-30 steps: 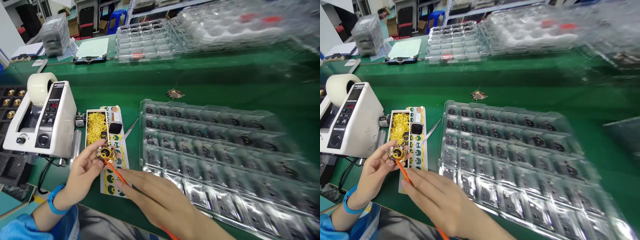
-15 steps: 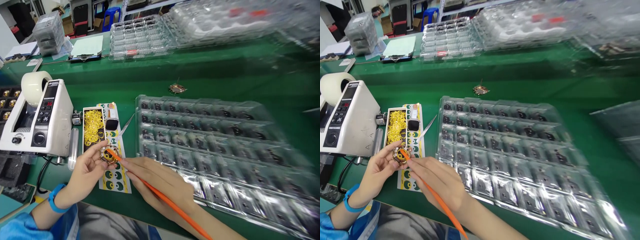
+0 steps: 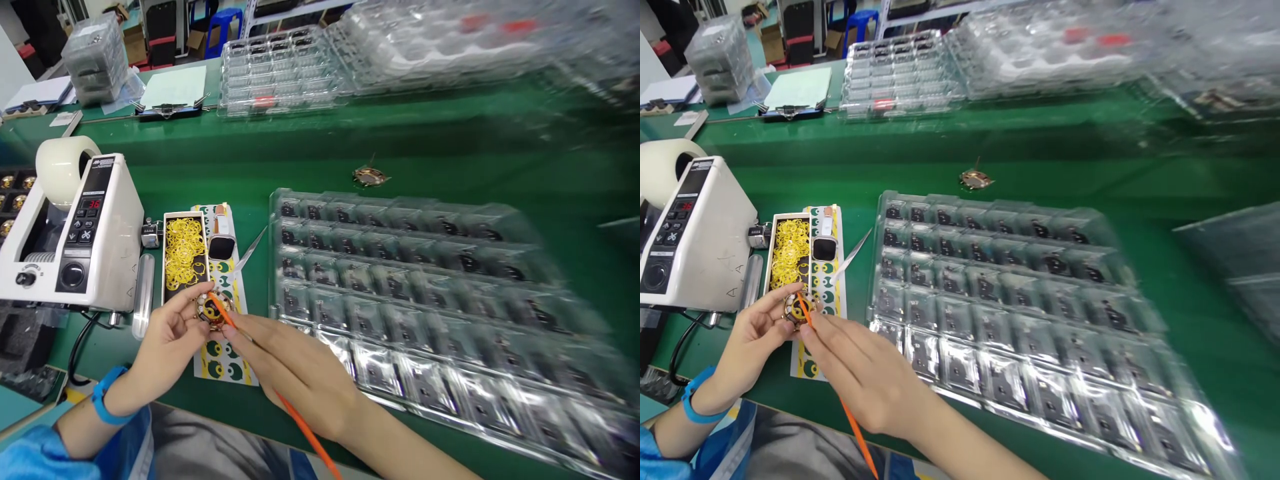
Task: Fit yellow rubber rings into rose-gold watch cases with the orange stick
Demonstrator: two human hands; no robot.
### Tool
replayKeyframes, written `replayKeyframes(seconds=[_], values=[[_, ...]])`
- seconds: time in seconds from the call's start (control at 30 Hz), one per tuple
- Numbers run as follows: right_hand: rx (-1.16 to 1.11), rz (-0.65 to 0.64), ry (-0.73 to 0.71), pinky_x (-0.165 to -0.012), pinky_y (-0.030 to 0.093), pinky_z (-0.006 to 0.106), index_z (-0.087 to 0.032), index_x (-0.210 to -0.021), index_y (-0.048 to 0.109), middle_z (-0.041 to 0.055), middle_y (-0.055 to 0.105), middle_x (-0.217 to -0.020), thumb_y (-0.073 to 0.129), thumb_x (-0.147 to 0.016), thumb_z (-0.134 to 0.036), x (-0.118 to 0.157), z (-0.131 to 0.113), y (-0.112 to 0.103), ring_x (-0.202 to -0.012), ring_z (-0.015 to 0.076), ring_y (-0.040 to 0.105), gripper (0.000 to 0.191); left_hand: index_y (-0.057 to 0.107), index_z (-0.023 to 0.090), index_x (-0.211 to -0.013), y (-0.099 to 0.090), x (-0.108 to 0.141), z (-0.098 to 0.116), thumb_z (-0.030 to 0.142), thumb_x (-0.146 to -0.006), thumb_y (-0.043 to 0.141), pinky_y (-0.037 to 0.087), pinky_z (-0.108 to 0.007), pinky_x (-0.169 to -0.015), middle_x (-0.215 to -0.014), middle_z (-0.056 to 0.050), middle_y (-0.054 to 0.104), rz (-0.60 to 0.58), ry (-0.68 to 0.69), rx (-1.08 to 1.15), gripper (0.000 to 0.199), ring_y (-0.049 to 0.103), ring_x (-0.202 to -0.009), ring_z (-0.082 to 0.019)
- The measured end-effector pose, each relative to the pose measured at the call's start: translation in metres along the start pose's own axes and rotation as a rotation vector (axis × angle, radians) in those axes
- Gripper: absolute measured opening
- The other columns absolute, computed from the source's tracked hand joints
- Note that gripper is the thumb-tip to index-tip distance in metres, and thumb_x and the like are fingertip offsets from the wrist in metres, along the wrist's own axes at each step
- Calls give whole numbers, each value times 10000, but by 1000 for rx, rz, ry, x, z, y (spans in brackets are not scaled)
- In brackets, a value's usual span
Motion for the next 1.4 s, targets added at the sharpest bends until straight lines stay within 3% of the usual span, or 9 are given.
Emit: replayKeyframes(seconds=[0.1,0.23,0.3,0.4,0.53,0.73,0.87,1.07,1.4], values=[[76,-65,-121,-786,617,368,-3,-1030,643,186,732,-963,328,-937,-15,-1,-10,6,-954,272,697,329,684,183,-1142,-6,-1,-2,102,-777,663,565,-185,-757,-989,-47,748,44,-11,-30,374,686,-817,-119],[77,-93,-143,-779,604,353,-28,-1016,647,166,734,-974,331,-948,-30,-2,-12,3,-966,266,692,323,707,189,-1102,-9,-2,-7,95,-744,623,585,-223,-731,-1001,-45,745,57,-54,-9,379,696,-872,-164],[15,-57,-49,-767,596,312,-87,-1034,641,137,732,-966,366,-943,-26,-2,-4,-5,-948,226,692,295,713,190,-1076,-6,-2,-8,107,-756,604,598,-247,-733,-956,-43,750,34,-71,29,348,705,-882,-182],[-94,55,265,-678,568,240,-188,-1055,629,76,702,-949,461,-913,-11,1,24,-23,-835,158,684,282,712,174,-1011,-3,-2,-6,127,-768,647,613,-254,-693,-891,-42,747,23,-69,26,256,727,-796,-183],[-257,194,491,-639,528,281,-208,-1067,615,61,640,-903,444,-952,-82,9,46,-33,-780,161,642,242,687,159,-909,-1,-1,-3,135,-749,711,582,-179,-559,-763,-18,720,34,-43,-47,163,738,-688,-178],[-105,158,410,-721,517,354,-193,-925,595,76,602,-881,327,-1022,-217,8,39,-25,-838,199,614,286,653,156,-789,-4,1,2,113,-701,686,522,-158,-432,-679,-15,693,114,13,-249,104,714,-590,-171],[-88,96,310,-523,453,242,-170,-937,551,15,561,-663,296,-1032,-171,4,19,-11,-572,125,544,272,644,168,-768,-4,4,10,144,-741,655,482,-151,-401,-633,3,675,157,110,-326,38,671,-510,-135],[77,119,306,-501,418,231,-117,-937,604,33,613,-666,567,-927,-100,-1,11,-4,-553,121,550,42,667,167,-1009,6,8,12,148,-809,606,570,-211,-587,-801,-39,728,109,232,-505,210,681,-643,-141],[58,68,445,-515,451,222,-131,-879,609,39,635,-706,545,-927,-113,4,28,2,-593,124,603,82,553,171,-1274,22,19,10,27,-793,513,587,-328,-890,-1235,-123,669,5,455,-783,504,680,-1063,-240]])
Point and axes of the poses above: each hand's wrist, its own x-axis away from the middle knuckle, its own y-axis out of the palm, z = x × y, the point moved 9 cm from there along -x, towards the middle knuckle
